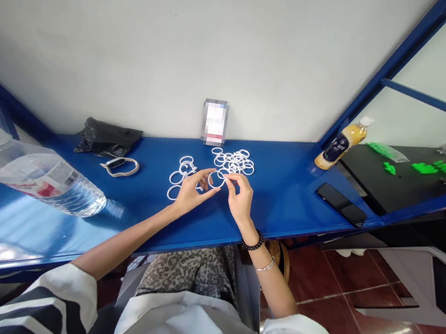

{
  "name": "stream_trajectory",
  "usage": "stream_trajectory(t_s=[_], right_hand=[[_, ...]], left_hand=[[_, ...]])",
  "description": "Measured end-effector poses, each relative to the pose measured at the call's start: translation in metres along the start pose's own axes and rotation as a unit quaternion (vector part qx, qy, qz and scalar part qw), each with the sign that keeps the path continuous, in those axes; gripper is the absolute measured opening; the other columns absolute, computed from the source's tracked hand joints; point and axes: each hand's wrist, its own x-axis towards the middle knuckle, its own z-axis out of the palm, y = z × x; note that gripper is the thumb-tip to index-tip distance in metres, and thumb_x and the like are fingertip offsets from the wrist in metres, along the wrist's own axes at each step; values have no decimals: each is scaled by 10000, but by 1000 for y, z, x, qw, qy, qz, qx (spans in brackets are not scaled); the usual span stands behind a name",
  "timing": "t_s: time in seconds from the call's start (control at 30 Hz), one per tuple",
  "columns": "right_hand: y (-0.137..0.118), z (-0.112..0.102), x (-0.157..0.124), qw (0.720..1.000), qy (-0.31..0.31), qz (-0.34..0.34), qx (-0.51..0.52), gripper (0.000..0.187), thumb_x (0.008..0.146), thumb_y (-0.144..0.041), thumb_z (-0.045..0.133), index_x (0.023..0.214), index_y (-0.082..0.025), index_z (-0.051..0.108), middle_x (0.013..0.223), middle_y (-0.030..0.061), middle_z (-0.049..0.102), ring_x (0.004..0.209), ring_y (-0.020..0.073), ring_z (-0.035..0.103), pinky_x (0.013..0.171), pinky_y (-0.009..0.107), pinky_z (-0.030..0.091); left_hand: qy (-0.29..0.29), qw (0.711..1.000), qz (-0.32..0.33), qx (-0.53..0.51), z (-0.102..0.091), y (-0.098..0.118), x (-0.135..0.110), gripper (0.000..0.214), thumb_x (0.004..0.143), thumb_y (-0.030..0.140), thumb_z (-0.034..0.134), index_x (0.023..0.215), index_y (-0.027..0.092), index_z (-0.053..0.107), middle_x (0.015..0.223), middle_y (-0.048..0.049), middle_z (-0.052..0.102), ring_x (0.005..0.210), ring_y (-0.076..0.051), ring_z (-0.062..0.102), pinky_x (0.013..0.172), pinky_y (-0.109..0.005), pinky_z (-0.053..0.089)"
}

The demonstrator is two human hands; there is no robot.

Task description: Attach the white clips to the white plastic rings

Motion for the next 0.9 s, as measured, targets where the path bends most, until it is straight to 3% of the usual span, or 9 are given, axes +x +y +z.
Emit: stream_trajectory(t_s=[0.43,0.9], right_hand=[[1,2,-3,1000,-18,23,0,206,938,-320,527,1050,-232,675,1044,57,717,919,190,670,810,328,542],[5,2,-6,998,-42,37,-20,222,927,-321,523,1050,-220,677,1047,73,732,905,202,688,808,343,556]], left_hand=[[-3,998,-47,-38,1,-1,-2,464,791,407,713,1164,188,545,749,30,605,558,-85,535,589,-215,479],[-20,993,-97,-62,7,-9,-7,474,760,425,728,1122,197,523,696,55,566,521,-75,496,531,-197,432]])
